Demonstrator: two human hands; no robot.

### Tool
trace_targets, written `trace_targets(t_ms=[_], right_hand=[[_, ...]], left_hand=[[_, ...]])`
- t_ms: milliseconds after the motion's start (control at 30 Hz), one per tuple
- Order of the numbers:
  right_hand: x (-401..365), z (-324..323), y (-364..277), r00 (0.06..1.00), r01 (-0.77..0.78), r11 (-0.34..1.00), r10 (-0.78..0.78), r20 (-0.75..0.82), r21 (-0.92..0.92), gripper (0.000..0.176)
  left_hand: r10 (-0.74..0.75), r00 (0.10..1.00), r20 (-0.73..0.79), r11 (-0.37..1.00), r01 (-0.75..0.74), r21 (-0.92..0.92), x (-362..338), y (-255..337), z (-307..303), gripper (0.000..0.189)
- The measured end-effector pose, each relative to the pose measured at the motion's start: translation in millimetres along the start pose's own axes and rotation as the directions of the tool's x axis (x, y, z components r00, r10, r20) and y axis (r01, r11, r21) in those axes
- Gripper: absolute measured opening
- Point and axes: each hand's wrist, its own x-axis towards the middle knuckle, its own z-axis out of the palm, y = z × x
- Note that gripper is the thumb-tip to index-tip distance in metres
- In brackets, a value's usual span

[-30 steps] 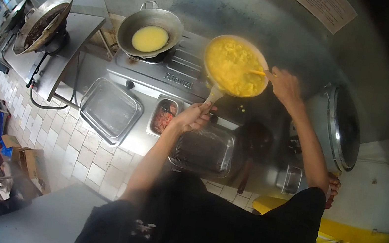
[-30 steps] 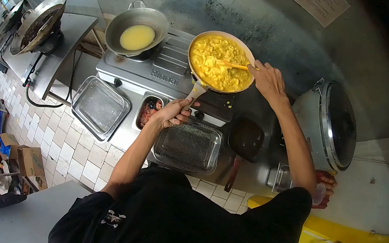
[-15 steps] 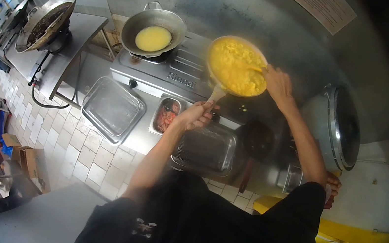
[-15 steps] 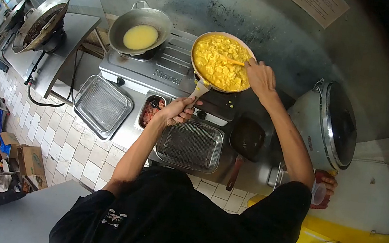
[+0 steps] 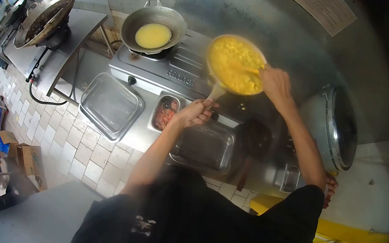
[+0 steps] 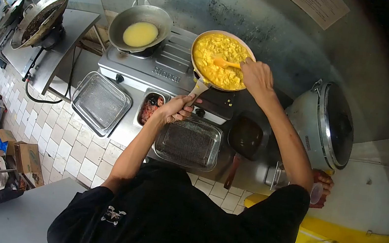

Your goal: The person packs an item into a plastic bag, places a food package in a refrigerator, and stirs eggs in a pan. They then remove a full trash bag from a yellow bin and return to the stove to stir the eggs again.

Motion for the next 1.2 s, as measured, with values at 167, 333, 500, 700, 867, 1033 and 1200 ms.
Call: trace_targets(t_ms=[167,333,500,700,867,1033,1200], right_hand=[[14.2,-25.0,-30.9,0.996,-0.078,0.993,0.074,0.051,0.09,0.014],[15.1,27.6,-53.5,0.987,-0.107,0.992,0.098,0.125,0.066,0.014],[28.7,18.4,-18.3,0.987,-0.111,0.989,0.121,0.102,-0.099,0.015],[39.4,-46.4,-4.2,0.985,-0.145,0.989,0.146,0.093,-0.016,0.013],[27.1,-37.0,-20.1,0.951,-0.096,0.979,0.037,0.308,0.179,0.01],[9.5,49.7,-11.6,0.972,-0.008,0.999,0.019,0.233,-0.047,0.011],[22.7,48.8,20.5,0.996,-0.039,0.975,0.055,0.065,-0.219,0.015]], left_hand=[[-0.001,1.0,0.016,1.0,0.001,-0.004,0.3,-0.3,-2.8,0.039],[0.007,1.0,0.003,1.0,-0.007,-0.012,-1.2,-0.2,-0.1,0.039],[-0.005,1.0,0.011,0.999,0.006,-0.04,0.4,-1.2,-2.3,0.04],[-0.008,1.0,0.022,1.0,0.008,-0.03,1.5,-0.1,-4.5,0.04],[-0.004,1.0,0.016,1.0,0.004,-0.028,0.3,-0.5,-2.6,0.04],[0.014,1.0,0.022,1.0,-0.014,-0.026,2.3,-1.3,-3.9,0.041],[0.018,0.999,0.035,1.0,-0.018,-0.013,3.1,-1.7,-5.2,0.04]])
